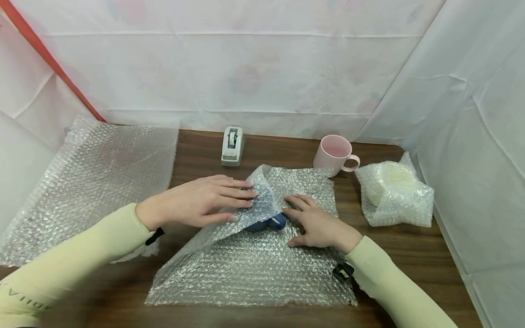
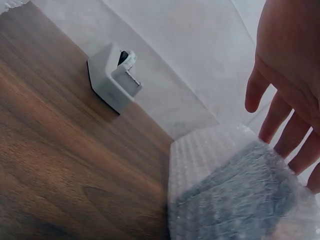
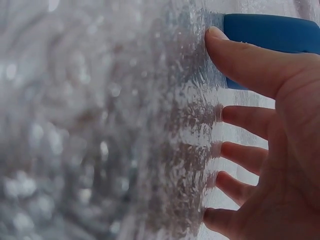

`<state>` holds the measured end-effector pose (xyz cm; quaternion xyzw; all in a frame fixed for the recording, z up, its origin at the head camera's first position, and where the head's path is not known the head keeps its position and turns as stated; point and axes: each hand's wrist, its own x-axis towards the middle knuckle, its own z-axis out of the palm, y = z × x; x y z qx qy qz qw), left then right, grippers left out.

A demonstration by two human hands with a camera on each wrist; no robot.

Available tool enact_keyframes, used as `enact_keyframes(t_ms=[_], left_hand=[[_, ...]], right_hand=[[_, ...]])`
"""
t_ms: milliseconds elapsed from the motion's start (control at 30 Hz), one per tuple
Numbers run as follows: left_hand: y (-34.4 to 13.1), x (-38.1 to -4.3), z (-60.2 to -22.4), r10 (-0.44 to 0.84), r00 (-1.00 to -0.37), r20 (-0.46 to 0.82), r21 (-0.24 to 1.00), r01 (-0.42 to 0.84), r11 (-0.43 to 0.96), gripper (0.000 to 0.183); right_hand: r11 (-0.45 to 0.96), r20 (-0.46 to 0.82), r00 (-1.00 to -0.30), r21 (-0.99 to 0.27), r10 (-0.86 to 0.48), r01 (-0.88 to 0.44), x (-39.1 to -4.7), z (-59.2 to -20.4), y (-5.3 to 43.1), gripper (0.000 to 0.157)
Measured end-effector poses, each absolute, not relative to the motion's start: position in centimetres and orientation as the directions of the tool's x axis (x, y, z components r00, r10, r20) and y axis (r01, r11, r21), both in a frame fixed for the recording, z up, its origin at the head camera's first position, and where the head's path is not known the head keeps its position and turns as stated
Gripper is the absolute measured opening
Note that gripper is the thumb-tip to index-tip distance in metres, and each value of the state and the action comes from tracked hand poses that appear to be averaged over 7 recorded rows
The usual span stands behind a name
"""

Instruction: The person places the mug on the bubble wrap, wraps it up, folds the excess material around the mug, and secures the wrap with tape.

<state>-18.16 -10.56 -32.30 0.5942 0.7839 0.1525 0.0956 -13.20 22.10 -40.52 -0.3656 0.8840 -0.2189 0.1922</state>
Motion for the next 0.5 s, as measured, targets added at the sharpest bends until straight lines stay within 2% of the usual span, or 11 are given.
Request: enact_keyframes(t_ms=[233,500], left_hand=[[-10.6,-18.0,-32.8,0.958,-0.284,-0.05,0.3,0.91,0.285,0.053],[-10.2,-17.8,-34.0,0.95,-0.311,-0.014,0.298,0.906,0.301,0.054]], right_hand=[[0.633,-0.182,-0.659,-0.542,-0.73,-0.552,-13.2,-40.6,22.0,0.077],[0.626,-0.165,-0.666,-0.557,-0.728,-0.546,-13.1,-40.7,22.1,0.077]])
